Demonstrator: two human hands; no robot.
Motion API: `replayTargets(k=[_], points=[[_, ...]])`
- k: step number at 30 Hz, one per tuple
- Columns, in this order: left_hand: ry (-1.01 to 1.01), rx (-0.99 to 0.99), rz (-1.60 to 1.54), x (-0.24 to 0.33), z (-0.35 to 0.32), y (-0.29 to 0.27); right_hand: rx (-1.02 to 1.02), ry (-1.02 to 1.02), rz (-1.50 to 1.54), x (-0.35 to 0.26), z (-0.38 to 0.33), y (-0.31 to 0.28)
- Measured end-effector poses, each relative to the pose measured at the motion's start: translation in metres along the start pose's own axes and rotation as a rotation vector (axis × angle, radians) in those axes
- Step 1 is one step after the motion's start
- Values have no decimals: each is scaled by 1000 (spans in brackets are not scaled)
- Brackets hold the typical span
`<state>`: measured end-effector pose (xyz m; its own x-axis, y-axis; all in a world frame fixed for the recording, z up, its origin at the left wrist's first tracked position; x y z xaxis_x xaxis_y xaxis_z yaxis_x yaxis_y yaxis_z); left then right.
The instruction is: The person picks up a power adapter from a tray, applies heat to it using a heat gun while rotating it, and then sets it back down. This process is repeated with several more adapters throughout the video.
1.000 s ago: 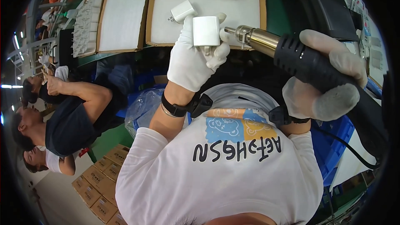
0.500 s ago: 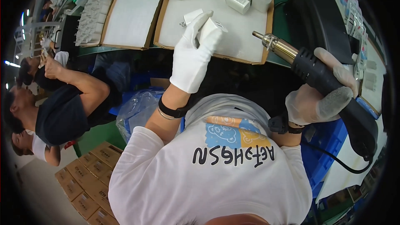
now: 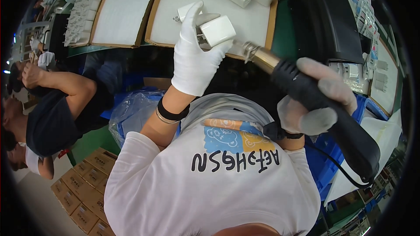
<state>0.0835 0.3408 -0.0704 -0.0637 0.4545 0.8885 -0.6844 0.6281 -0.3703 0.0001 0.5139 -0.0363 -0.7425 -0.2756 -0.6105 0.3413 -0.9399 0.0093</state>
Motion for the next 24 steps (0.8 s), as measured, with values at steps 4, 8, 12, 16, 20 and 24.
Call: replayTargets(k=[4, 8, 12, 16, 20, 24], points=[[24, -6, 7, 2, 0, -1, 116, -11, -13, -3, 4, 0], [90, -29, 81, -6, -3, -4, 90, 25, 83, -4, 2, 2], [-328, -179, -252, 1, 6, -24, 319, -13, 3, 4, 7, 1], [-750, -162, -1005, 3, 9, -26, 312, -54, -28, 7, 19, -10], [-844, -378, -1491, -2, 10, -25, 288, -182, -162, 6, 42, -23], [-809, -611, -1685, -9, 6, -21, 176, -341, -357, 16, 60, -40]])
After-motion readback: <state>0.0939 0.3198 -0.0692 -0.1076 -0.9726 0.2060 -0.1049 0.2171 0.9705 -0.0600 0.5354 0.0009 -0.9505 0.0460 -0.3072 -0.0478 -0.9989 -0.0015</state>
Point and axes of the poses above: each hand's wrist, its own z-axis towards the middle knuckle, its own y-axis out of the palm, x = y × z, the point moved 1 cm from there along z, towards the middle knuckle, and after that the axes turned 3 degrees about -y, right-handed, at the moved point
